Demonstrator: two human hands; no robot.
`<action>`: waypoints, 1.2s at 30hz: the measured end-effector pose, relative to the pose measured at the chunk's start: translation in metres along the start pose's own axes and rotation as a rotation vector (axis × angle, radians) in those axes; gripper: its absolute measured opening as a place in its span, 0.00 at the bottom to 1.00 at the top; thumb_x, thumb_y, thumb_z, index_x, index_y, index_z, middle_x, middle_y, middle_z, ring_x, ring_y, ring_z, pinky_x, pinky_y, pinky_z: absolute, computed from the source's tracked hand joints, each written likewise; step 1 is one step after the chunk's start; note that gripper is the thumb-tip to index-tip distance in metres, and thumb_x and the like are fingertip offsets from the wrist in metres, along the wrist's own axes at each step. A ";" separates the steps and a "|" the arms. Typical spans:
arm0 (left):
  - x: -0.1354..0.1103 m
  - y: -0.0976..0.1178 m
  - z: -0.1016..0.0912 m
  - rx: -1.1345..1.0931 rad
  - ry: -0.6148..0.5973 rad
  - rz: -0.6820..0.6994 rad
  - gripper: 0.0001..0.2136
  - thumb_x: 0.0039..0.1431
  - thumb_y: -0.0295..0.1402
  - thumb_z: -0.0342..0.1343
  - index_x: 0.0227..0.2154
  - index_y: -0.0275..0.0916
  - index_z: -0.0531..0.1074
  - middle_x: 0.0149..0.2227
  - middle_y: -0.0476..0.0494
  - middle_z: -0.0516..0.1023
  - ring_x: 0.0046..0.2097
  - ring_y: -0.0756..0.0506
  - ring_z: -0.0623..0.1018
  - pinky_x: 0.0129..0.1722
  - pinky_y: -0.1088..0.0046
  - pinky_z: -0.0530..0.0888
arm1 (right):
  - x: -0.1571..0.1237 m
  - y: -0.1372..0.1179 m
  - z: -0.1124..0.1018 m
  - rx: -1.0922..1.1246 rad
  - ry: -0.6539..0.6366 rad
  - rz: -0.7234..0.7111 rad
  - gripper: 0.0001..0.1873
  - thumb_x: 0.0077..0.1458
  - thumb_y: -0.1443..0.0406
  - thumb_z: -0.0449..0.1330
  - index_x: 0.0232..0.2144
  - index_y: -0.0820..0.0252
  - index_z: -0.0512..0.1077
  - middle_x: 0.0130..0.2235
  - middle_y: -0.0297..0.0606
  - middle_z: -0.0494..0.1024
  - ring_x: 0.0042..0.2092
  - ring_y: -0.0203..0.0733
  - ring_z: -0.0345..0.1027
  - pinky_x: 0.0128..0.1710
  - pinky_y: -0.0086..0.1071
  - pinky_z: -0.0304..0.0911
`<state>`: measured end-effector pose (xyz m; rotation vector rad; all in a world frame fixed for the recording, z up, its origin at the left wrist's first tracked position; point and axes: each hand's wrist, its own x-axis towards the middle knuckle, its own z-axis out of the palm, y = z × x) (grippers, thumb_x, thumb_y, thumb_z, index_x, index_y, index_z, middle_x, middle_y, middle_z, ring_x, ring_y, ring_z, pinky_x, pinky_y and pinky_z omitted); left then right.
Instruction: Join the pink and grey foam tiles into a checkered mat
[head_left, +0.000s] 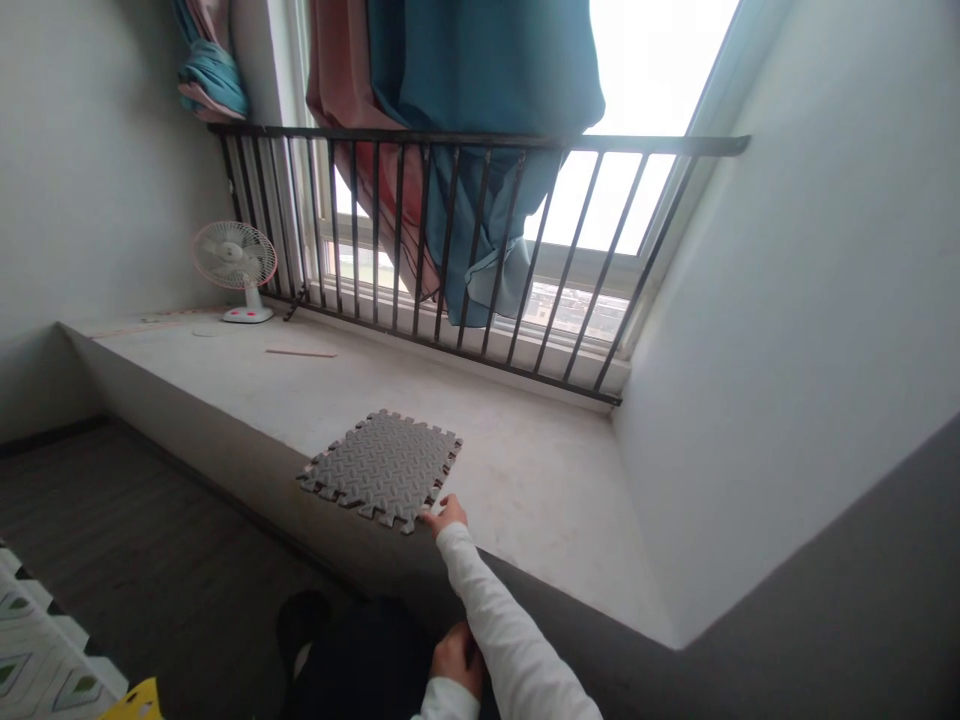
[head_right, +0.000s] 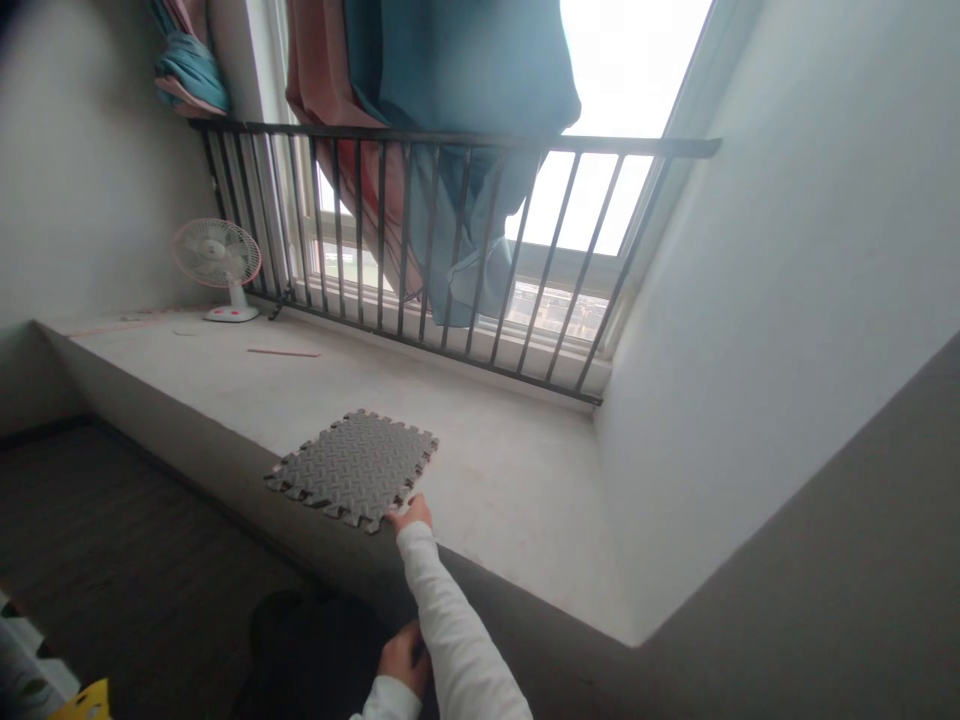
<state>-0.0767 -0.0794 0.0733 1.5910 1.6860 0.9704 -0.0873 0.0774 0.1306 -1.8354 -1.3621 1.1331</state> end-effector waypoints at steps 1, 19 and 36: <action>0.001 -0.001 0.001 0.011 0.011 -0.003 0.13 0.43 0.28 0.46 0.29 0.45 0.74 0.33 0.40 0.78 0.38 0.40 0.76 0.39 0.65 0.72 | -0.003 -0.001 -0.004 -0.108 0.017 -0.102 0.14 0.38 0.70 0.60 0.31 0.61 0.64 0.33 0.39 0.72 0.39 0.40 0.67 0.40 0.32 0.61; 0.004 -0.006 0.004 -0.011 0.120 0.099 0.13 0.45 0.23 0.44 0.22 0.39 0.73 0.25 0.47 0.78 0.30 0.48 0.76 0.32 0.76 0.72 | -0.007 -0.016 -0.025 -1.016 -0.112 -0.501 0.18 0.44 0.66 0.55 0.41 0.58 0.65 0.44 0.43 0.70 0.49 0.45 0.58 0.44 0.39 0.55; 0.005 0.007 0.020 -0.166 0.104 0.014 0.10 0.43 0.29 0.45 0.19 0.44 0.72 0.22 0.54 0.76 0.27 0.52 0.75 0.30 0.80 0.69 | -0.068 0.121 -0.275 -1.220 0.047 0.201 0.21 0.49 0.73 0.47 0.45 0.59 0.68 0.48 0.49 0.68 0.51 0.48 0.59 0.44 0.36 0.58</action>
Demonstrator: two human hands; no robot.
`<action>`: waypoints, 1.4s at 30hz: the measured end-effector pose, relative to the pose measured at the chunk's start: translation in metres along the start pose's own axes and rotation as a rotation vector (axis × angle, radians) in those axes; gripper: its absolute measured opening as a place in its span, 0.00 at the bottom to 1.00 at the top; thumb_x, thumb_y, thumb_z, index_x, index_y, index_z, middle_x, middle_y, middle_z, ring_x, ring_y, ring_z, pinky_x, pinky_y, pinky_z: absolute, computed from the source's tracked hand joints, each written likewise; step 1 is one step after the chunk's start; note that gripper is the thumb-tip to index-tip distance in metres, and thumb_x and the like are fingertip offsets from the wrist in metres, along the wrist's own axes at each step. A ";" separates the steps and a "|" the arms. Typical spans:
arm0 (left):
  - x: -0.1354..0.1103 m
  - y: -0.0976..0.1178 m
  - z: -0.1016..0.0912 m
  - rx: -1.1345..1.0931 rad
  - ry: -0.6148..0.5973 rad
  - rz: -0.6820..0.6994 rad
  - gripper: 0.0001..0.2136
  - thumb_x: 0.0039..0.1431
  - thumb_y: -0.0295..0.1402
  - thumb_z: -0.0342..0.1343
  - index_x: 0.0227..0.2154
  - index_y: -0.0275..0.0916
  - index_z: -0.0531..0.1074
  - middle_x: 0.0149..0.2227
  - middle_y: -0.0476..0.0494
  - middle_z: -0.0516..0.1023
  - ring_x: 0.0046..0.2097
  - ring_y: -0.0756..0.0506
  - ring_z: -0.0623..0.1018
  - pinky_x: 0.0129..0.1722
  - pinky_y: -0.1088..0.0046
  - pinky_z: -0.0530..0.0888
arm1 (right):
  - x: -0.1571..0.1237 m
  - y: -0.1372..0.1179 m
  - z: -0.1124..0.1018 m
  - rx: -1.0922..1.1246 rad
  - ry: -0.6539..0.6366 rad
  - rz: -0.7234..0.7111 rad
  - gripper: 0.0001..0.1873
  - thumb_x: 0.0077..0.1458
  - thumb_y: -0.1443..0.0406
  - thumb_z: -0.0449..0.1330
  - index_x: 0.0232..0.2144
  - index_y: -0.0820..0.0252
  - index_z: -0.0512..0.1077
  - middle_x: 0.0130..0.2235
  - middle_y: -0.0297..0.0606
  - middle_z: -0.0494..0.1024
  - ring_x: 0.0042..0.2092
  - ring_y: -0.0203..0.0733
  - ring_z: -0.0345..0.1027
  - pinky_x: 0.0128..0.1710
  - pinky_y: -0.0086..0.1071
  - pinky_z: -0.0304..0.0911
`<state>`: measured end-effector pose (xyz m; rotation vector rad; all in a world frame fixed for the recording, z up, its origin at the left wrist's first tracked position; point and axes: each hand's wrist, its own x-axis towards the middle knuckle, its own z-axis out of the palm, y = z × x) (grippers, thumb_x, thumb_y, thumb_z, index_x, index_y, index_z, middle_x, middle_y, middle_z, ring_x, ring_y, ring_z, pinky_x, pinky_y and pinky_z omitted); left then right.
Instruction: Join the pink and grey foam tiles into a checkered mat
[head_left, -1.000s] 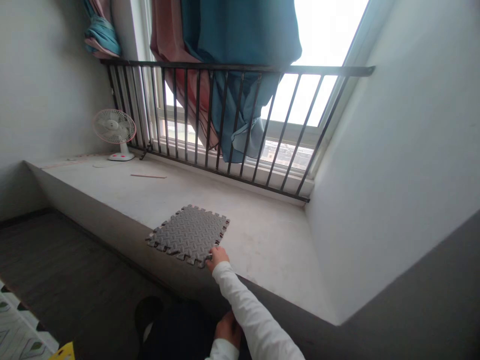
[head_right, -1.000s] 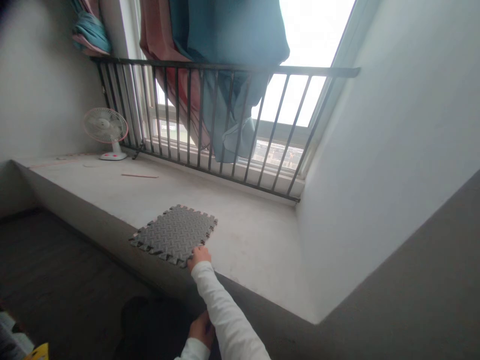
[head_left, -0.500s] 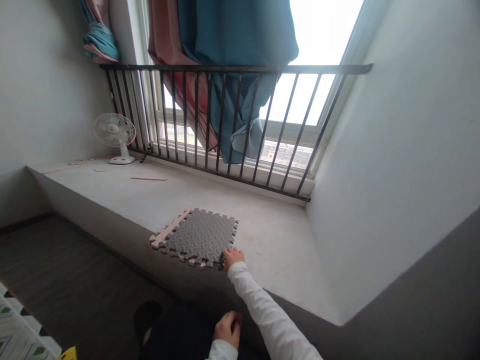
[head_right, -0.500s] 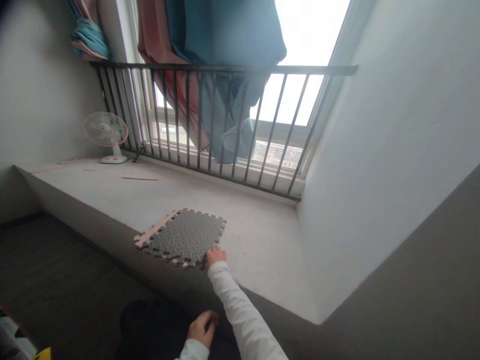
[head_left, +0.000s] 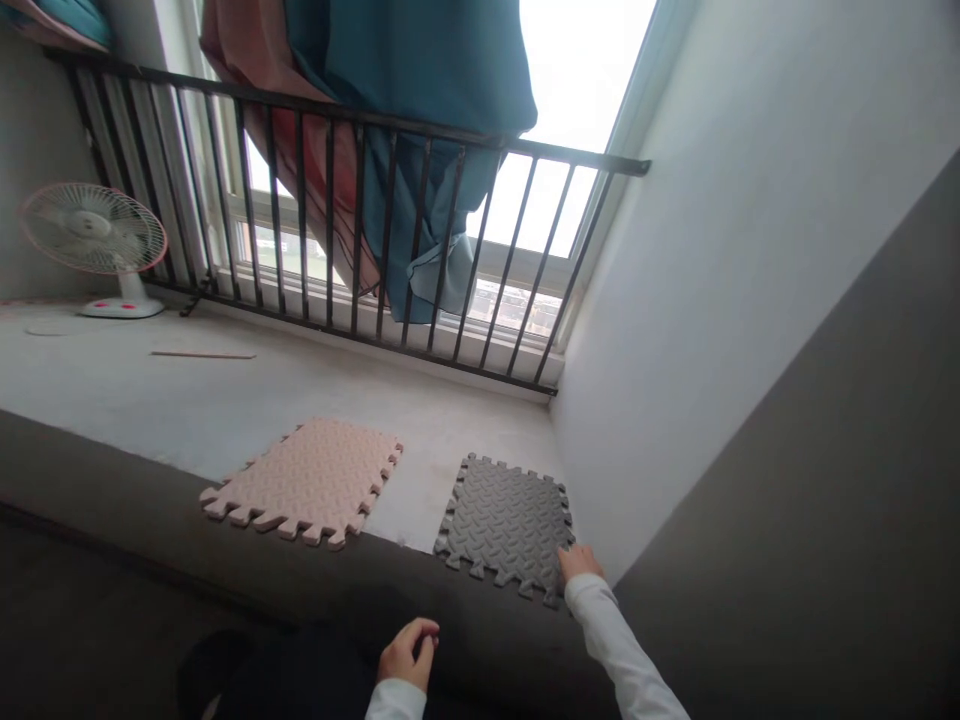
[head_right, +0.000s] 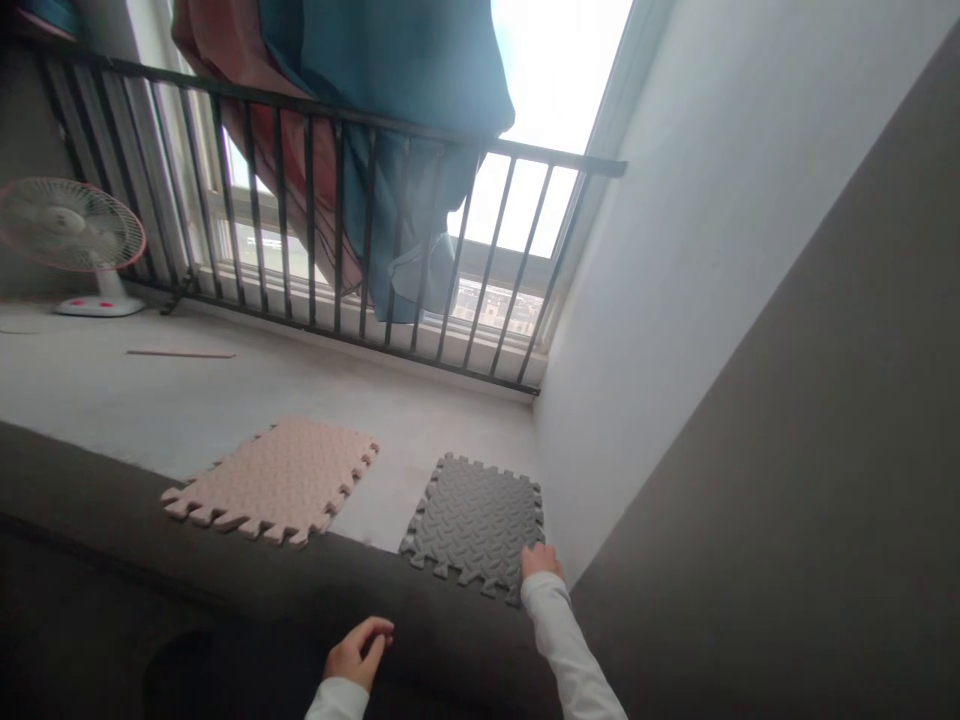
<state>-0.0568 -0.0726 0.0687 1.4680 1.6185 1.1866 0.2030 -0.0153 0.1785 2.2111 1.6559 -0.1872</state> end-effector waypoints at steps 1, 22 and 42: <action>0.000 0.001 0.001 0.004 -0.012 0.000 0.10 0.43 0.29 0.45 0.19 0.44 0.72 0.22 0.54 0.76 0.27 0.52 0.75 0.30 0.80 0.69 | -0.004 -0.003 0.003 0.008 0.003 -0.020 0.23 0.47 0.72 0.50 0.47 0.58 0.66 0.50 0.48 0.66 0.52 0.47 0.58 0.45 0.36 0.58; 0.000 0.001 -0.019 0.093 -0.048 -0.082 0.08 0.42 0.35 0.48 0.21 0.49 0.72 0.23 0.58 0.77 0.29 0.51 0.75 0.29 0.82 0.70 | 0.002 -0.046 0.046 0.199 -0.018 -0.177 0.38 0.44 0.45 0.50 0.57 0.44 0.46 0.61 0.36 0.45 0.60 0.55 0.36 0.53 0.57 0.39; -0.003 0.007 -0.022 0.058 -0.060 -0.076 0.08 0.43 0.33 0.48 0.20 0.46 0.72 0.23 0.57 0.77 0.29 0.52 0.76 0.30 0.83 0.70 | 0.026 -0.035 0.040 0.158 -0.145 -0.162 0.37 0.47 0.55 0.52 0.57 0.44 0.42 0.62 0.33 0.39 0.61 0.53 0.31 0.53 0.57 0.40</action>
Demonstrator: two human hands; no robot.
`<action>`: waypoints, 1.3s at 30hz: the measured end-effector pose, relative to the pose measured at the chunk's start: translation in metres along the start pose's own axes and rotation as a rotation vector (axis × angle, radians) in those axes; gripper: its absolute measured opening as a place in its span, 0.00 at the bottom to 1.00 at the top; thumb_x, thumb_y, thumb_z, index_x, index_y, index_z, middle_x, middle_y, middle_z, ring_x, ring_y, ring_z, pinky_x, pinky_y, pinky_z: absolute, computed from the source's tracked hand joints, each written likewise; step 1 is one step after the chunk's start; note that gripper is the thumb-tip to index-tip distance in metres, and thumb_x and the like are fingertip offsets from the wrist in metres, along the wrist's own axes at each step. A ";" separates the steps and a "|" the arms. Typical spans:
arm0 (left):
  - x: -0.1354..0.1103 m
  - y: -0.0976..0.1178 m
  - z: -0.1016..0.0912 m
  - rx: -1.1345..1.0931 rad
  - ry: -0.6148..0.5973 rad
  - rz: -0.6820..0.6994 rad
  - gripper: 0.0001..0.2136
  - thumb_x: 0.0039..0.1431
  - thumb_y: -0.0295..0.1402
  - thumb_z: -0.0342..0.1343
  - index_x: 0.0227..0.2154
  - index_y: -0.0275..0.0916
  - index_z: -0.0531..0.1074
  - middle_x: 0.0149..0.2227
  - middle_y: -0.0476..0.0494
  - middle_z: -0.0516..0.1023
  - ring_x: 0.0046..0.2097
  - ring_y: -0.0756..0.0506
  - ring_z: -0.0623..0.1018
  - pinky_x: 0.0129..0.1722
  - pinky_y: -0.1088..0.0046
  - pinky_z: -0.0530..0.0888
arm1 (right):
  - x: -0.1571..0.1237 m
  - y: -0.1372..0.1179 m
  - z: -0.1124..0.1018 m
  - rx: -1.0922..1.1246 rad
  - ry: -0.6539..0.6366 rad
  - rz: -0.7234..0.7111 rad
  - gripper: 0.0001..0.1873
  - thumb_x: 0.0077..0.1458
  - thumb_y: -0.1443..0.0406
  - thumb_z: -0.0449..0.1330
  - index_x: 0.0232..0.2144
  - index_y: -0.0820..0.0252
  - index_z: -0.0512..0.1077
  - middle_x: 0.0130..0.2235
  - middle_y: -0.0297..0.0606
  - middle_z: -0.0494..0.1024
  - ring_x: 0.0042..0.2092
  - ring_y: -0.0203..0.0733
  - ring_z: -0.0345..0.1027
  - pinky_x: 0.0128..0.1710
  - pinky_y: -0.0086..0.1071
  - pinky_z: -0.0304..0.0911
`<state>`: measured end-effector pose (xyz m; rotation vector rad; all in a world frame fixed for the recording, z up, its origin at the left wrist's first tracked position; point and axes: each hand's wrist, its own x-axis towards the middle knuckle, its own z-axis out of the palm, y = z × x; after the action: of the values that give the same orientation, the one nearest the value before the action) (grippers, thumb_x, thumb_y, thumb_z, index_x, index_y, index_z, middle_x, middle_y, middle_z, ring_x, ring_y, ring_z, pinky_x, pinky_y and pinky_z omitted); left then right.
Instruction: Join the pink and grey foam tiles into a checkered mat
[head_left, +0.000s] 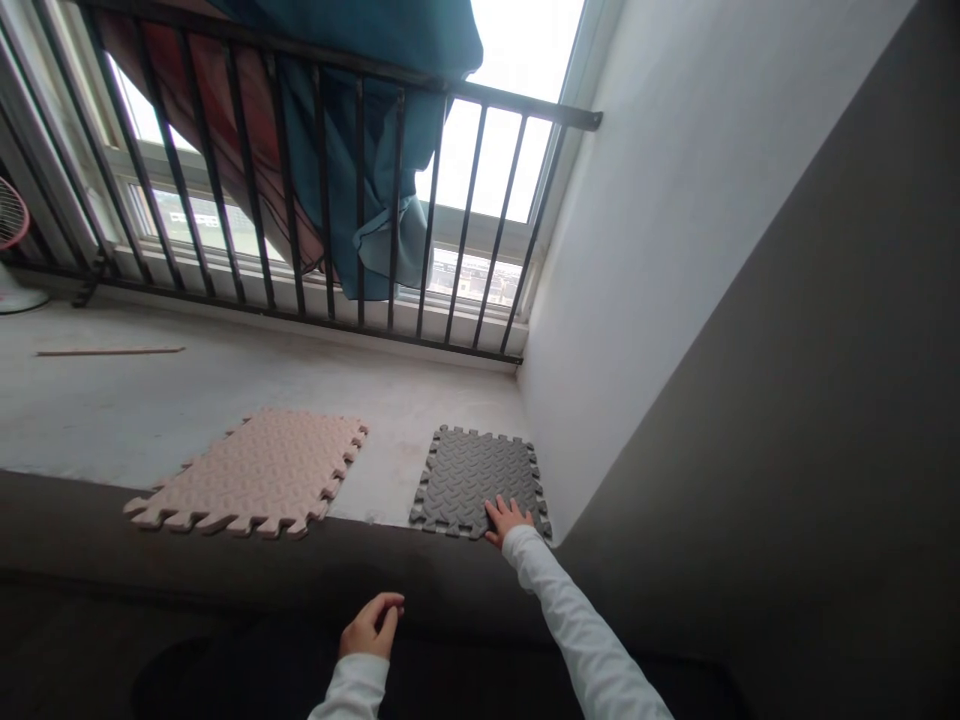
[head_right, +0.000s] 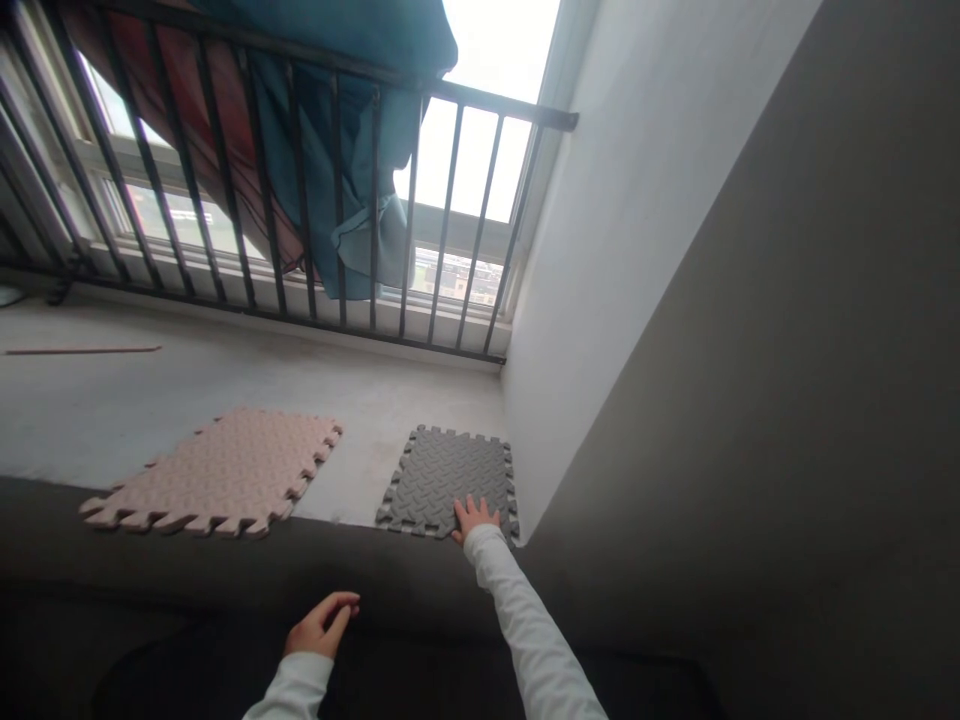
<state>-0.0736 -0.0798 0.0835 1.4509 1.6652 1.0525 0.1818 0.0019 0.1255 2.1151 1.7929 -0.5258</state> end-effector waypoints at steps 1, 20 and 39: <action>0.000 0.000 0.000 0.004 -0.004 0.000 0.08 0.43 0.33 0.47 0.21 0.46 0.73 0.23 0.57 0.77 0.29 0.52 0.76 0.30 0.82 0.70 | 0.001 0.000 -0.001 -0.001 -0.010 0.001 0.37 0.47 0.56 0.53 0.57 0.44 0.42 0.62 0.34 0.39 0.61 0.53 0.31 0.53 0.57 0.40; -0.001 0.004 0.005 0.006 -0.053 0.053 0.09 0.45 0.30 0.45 0.21 0.43 0.72 0.24 0.54 0.77 0.30 0.52 0.76 0.32 0.80 0.71 | 0.006 -0.009 -0.025 -0.024 -0.082 -0.050 0.42 0.41 0.63 0.59 0.56 0.37 0.44 0.62 0.36 0.39 0.60 0.59 0.33 0.51 0.56 0.45; 0.000 0.002 0.007 0.000 -0.027 0.065 0.11 0.46 0.30 0.43 0.21 0.42 0.72 0.24 0.51 0.77 0.29 0.51 0.75 0.31 0.78 0.70 | 0.016 -0.012 -0.025 -0.148 -0.019 -0.154 0.44 0.38 0.64 0.59 0.57 0.48 0.46 0.61 0.45 0.47 0.59 0.55 0.44 0.53 0.43 0.49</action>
<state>-0.0664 -0.0785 0.0818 1.5219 1.6086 1.0641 0.1740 0.0289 0.1399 1.8791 1.9317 -0.4340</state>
